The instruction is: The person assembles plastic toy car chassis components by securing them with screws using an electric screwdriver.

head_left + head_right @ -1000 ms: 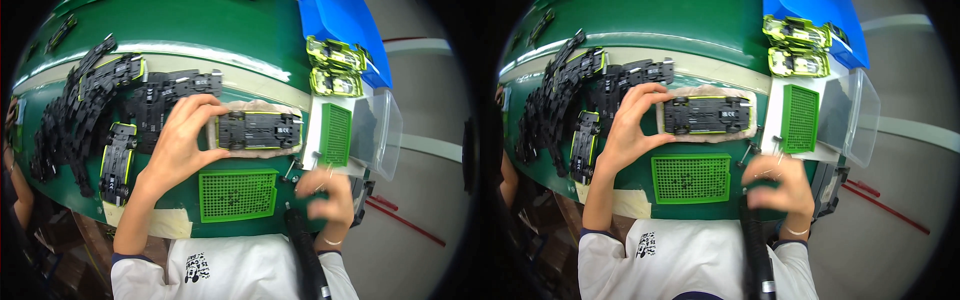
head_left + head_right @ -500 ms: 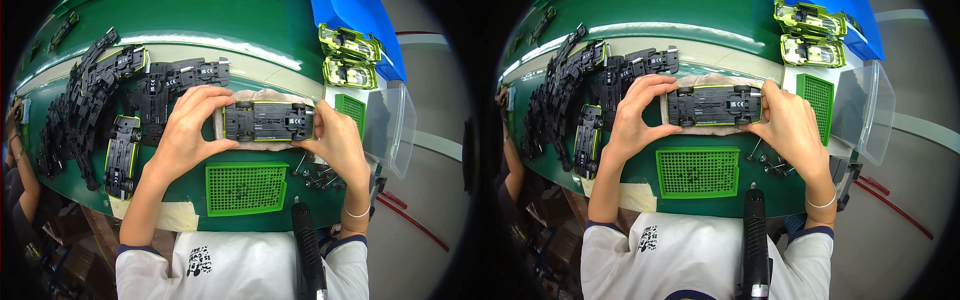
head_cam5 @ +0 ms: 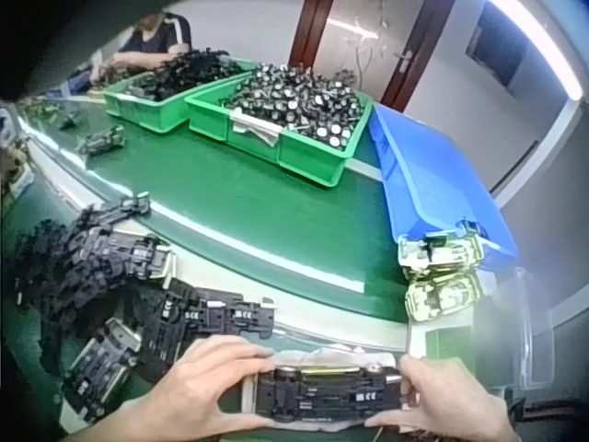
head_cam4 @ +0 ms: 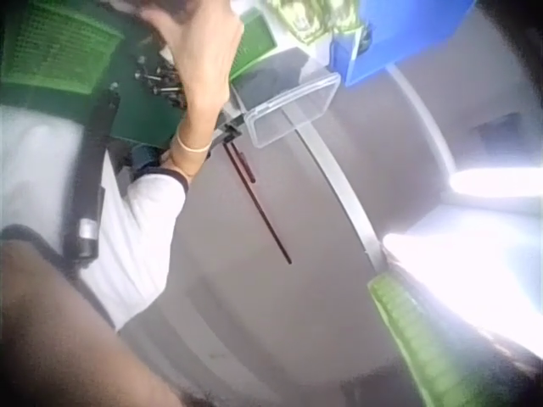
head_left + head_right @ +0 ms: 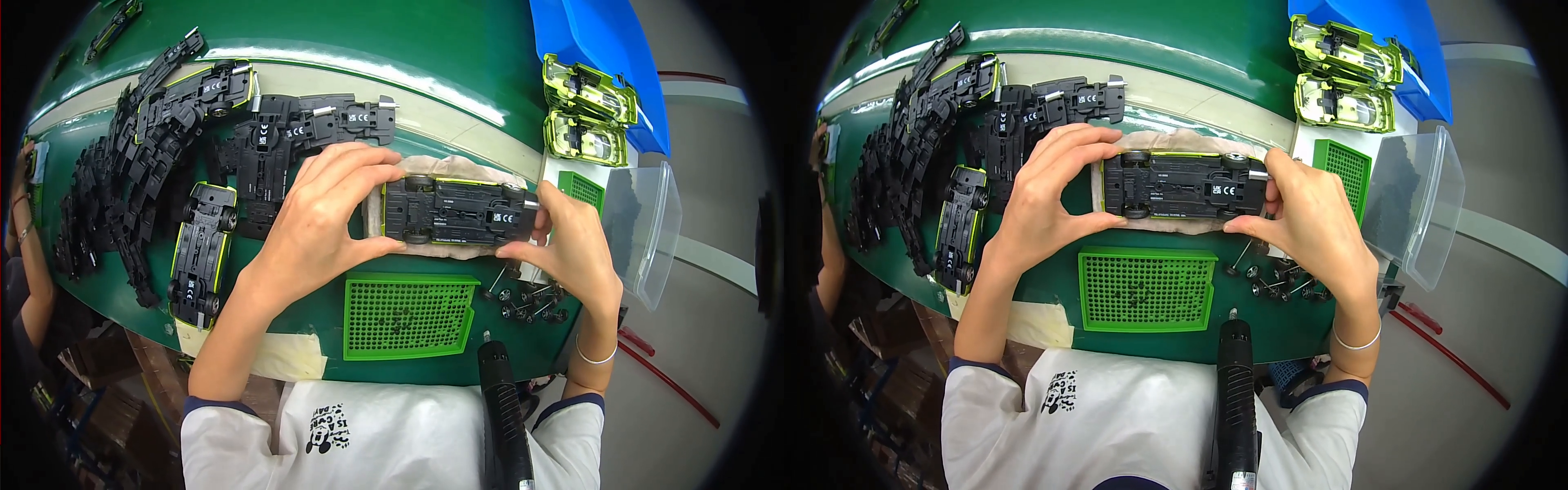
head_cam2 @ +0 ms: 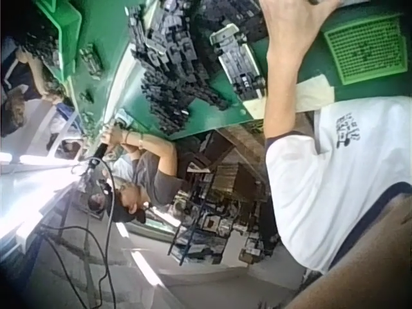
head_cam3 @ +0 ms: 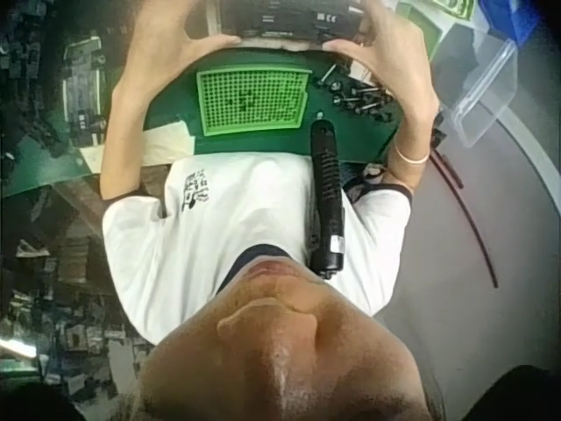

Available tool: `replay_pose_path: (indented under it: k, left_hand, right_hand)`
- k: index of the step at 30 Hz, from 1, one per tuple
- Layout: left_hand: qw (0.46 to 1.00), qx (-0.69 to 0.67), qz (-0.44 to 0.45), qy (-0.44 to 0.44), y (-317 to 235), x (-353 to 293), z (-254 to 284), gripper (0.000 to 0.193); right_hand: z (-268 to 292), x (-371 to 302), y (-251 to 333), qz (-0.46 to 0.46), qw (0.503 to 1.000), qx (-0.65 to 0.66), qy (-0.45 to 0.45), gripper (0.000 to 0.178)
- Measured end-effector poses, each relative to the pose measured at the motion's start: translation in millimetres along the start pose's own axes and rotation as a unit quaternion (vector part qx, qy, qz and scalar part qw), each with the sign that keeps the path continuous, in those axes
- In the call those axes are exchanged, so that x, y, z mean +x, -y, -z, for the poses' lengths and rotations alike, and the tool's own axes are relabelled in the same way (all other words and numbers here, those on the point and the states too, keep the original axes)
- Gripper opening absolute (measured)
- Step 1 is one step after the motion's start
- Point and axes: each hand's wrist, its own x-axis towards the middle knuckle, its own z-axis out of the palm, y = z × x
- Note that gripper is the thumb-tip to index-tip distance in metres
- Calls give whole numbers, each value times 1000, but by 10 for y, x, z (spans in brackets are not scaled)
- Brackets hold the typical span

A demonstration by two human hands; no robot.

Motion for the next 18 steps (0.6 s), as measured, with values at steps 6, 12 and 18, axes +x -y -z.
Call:
replay_pose_path:
  k: [6, 12, 18]
  left_hand:
    - [1000, -2, -10, -3, 12, -15, -8, 61]
    - [1000, 15, -16, -7, -6, 4, 14, 62]
    - [1000, 3, -20, -17, -2, -6, 3, 62]
  right_hand:
    - [18, -15, -46, 31, 998, 33, -31, 55]
    - [-83, -30, -135, 14, 999, 39, -9, 54]
    - [-62, -11, -139, -19, 998, 60, 15, 53]
